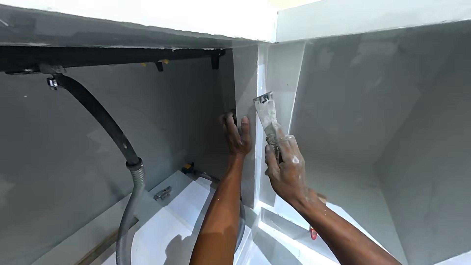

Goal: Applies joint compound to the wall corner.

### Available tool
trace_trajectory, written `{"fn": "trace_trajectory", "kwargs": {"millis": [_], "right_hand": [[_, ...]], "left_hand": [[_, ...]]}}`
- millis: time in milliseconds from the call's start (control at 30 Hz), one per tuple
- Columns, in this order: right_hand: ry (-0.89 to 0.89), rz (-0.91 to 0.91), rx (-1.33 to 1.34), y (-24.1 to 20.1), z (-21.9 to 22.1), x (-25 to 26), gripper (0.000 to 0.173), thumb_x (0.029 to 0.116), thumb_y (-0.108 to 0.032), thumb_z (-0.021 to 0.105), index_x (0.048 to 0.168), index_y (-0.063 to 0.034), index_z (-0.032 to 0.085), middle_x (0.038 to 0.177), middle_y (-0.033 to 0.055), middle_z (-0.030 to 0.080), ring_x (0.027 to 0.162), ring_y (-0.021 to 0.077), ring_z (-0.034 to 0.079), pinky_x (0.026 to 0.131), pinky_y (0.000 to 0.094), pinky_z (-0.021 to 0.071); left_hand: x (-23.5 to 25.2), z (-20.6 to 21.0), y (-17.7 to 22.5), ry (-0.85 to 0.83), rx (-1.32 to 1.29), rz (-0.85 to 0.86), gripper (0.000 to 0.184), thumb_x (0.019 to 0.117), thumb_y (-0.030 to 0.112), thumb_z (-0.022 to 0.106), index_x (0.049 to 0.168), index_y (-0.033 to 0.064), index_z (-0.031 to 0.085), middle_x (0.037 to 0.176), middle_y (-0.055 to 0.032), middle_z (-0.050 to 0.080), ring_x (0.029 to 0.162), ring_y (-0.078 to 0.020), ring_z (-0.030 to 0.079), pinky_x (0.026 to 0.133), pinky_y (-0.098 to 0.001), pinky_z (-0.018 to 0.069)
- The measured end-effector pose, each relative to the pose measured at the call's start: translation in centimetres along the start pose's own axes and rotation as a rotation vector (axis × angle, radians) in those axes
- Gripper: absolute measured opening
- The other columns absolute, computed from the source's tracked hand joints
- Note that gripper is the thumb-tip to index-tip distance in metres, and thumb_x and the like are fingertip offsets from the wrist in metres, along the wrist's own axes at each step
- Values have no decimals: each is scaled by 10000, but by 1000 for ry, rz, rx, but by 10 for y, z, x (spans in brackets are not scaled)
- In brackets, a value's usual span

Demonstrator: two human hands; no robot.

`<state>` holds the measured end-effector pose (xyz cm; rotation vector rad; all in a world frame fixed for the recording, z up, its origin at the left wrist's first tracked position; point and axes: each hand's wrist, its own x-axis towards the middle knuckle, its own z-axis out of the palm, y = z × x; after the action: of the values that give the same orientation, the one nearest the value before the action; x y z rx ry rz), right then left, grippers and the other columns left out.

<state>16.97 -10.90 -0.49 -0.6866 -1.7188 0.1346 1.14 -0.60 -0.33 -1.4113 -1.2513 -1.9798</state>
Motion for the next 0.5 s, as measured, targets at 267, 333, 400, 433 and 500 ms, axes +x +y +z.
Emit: {"fn": "trace_trajectory", "kwargs": {"millis": [267,333,400,433,500], "right_hand": [[-72,332,407,-26,21,-4,413,1083,-203,429,1464,-46,408,768,35,595,555,122,595,524,292,558],[-142,399,609,-33,29,-4,374,1095,-184,391,1439,-48,340,736,29,595,507,123,608,468,276,566],[-154,460,722,-33,44,-3,316,1099,-215,377,1388,-89,360,682,28,553,467,135,547,431,284,513],[-144,477,737,-32,52,-3,294,1106,-241,372,1361,-96,380,667,26,539,461,136,528,427,287,497],[-137,511,778,-33,66,-4,285,1123,-290,361,1301,-81,436,657,30,529,476,149,538,454,311,519]], "left_hand": [[32,-17,-2,65,-102,-21,497,1047,439,397,1133,-5,602,1011,-122,600,943,-177,590,850,-323,506],[49,-30,-4,59,-199,-8,339,1052,298,466,947,18,626,845,-44,579,791,-105,572,741,-272,498],[64,-49,-2,-104,-295,-95,351,1053,256,473,768,97,601,678,56,532,630,-42,522,624,-238,459],[71,-62,2,-247,-341,-174,368,1053,262,467,737,127,601,642,84,543,595,-23,515,596,-223,449],[81,-88,12,-594,-349,-356,387,1070,303,460,798,112,657,685,68,624,603,-29,577,581,-209,502]]}}
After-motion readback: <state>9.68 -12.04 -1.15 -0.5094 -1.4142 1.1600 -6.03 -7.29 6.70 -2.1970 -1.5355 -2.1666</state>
